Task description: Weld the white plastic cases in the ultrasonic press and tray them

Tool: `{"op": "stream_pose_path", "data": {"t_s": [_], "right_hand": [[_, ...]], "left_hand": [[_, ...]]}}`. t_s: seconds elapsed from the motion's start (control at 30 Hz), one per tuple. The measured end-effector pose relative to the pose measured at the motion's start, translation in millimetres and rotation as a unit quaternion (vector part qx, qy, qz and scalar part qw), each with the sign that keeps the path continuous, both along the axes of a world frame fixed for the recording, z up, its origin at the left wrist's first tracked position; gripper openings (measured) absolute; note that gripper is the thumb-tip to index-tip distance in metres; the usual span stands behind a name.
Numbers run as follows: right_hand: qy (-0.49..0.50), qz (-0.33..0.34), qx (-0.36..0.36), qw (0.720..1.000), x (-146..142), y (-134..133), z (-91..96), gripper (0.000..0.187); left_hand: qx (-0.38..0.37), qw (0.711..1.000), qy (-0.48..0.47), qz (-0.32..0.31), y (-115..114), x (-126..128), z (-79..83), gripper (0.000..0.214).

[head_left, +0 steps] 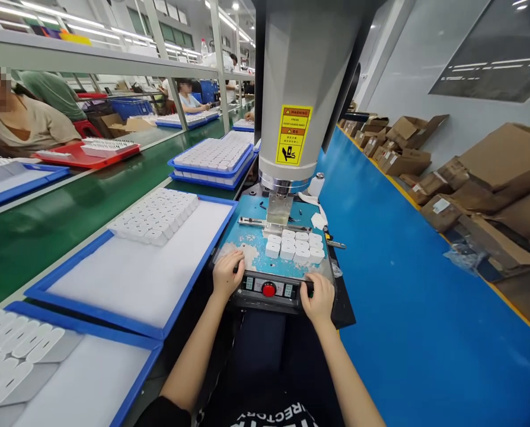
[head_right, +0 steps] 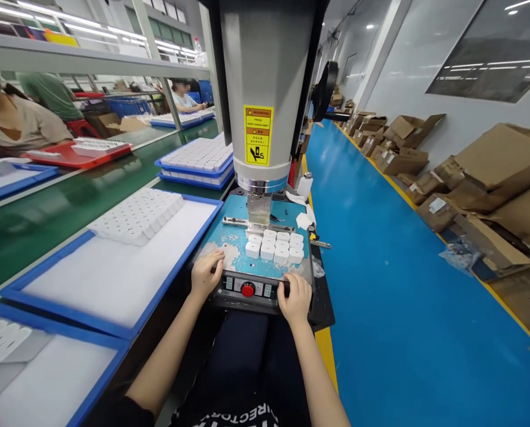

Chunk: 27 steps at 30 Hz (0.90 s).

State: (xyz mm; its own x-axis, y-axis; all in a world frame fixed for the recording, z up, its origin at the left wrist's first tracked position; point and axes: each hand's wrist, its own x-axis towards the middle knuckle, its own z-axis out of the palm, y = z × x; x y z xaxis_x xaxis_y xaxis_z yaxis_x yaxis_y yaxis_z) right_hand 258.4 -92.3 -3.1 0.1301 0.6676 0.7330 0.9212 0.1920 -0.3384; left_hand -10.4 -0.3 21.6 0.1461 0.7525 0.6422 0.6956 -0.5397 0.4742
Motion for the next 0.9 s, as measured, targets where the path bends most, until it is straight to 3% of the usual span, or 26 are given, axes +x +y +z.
{"op": "stream_pose_path", "data": {"t_s": [0.13,0.23,0.3,0.43,0.53,0.6,0.7,0.8,0.9], "right_hand": [[0.003,-0.001,0.003,1.000,0.3,0.0,0.2,0.021],[0.000,-0.005,0.005,1.000,0.0,0.9,-0.1,0.022],[-0.006,-0.011,0.009,1.000,-0.1,2.2,-0.7,0.024],[-0.012,-0.022,0.018,1.000,0.2,4.7,-2.7,0.026],[-0.003,-0.012,0.014,1.000,0.4,2.8,-3.9,0.027],[0.021,0.000,0.009,1.000,0.2,-0.1,-1.0,0.026],[0.101,0.023,0.022,0.994,-0.7,0.3,17.5,0.026],[0.120,0.079,0.054,0.988,-2.0,18.9,56.6,0.022],[0.070,0.175,-0.022,0.982,-2.9,56.7,101.7,0.024]], "left_hand": [[-0.039,0.998,-0.029,0.029,-0.1,6.9,3.6,0.022],[-0.082,0.995,-0.048,0.026,13.2,13.4,17.5,0.025],[-0.116,0.992,-0.050,-0.023,30.1,20.0,32.4,0.025],[-0.184,0.965,-0.050,-0.180,66.3,39.6,58.8,0.033],[-0.234,0.934,-0.061,-0.263,81.1,53.1,61.5,0.032],[-0.256,0.921,-0.082,-0.283,84.9,56.9,56.3,0.032],[-0.267,0.913,-0.129,-0.280,84.8,55.2,49.6,0.037],[-0.252,0.911,-0.177,-0.273,80.2,52.3,55.4,0.039],[-0.235,0.907,-0.200,-0.286,75.1,55.9,72.3,0.035]]}}
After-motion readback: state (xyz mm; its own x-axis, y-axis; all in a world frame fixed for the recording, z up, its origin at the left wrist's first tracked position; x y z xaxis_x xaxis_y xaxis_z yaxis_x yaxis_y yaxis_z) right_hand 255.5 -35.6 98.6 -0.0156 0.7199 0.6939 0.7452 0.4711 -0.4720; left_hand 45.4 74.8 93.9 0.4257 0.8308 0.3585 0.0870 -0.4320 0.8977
